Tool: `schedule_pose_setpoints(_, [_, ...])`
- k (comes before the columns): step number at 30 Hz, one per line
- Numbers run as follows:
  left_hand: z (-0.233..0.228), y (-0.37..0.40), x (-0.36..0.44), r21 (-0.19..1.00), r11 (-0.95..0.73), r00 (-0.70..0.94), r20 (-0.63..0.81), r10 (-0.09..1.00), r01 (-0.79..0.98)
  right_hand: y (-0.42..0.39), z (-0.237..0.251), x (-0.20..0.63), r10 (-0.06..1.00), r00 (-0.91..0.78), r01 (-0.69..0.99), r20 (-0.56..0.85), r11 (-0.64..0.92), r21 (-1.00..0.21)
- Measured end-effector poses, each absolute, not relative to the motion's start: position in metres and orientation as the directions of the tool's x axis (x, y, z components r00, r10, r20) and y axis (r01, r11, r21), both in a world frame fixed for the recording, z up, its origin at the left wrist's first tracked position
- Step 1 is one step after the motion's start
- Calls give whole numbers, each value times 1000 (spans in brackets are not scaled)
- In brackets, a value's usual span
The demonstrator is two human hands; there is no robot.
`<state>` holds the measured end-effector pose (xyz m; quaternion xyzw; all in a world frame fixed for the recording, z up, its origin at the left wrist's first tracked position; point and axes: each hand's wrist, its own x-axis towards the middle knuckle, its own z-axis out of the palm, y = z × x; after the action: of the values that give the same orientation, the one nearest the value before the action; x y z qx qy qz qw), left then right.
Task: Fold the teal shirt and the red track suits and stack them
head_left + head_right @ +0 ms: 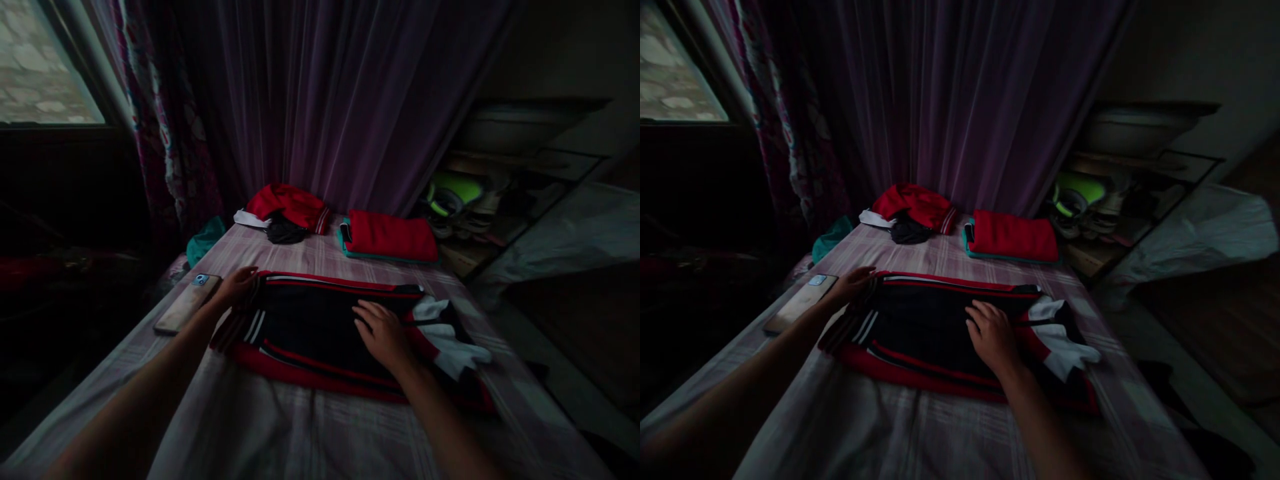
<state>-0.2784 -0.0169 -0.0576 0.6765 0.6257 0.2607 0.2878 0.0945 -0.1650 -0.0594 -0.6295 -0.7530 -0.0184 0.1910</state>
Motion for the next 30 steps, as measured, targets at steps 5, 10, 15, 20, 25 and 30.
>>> schedule_pose_setpoints(5, [-58,-9,-296,643,6,27,-42,999,766,-172,-34,2,894,-336,836,297,428,-343])
schedule_pose_setpoints(10, [-52,9,-306,551,27,28,-90,996,834,-175,-17,-85,851,-497,775,171,524,-355])
schedule_pose_setpoints(15, [-46,27,-310,476,16,76,-174,982,879,-182,-17,-131,907,-421,870,5,406,-281])
schedule_pose_setpoints(20, [-43,35,-307,451,-22,113,-177,978,892,-180,-20,-154,939,-340,932,-43,331,-145])
schedule_pose_setpoints(25, [-45,33,-304,477,-8,101,-169,981,879,-173,-15,-148,930,-366,922,-36,357,-147])
schedule_pose_setpoints(30, [-30,34,-297,576,32,140,-252,957,816,-174,-6,-121,948,-317,897,-13,296,-328])
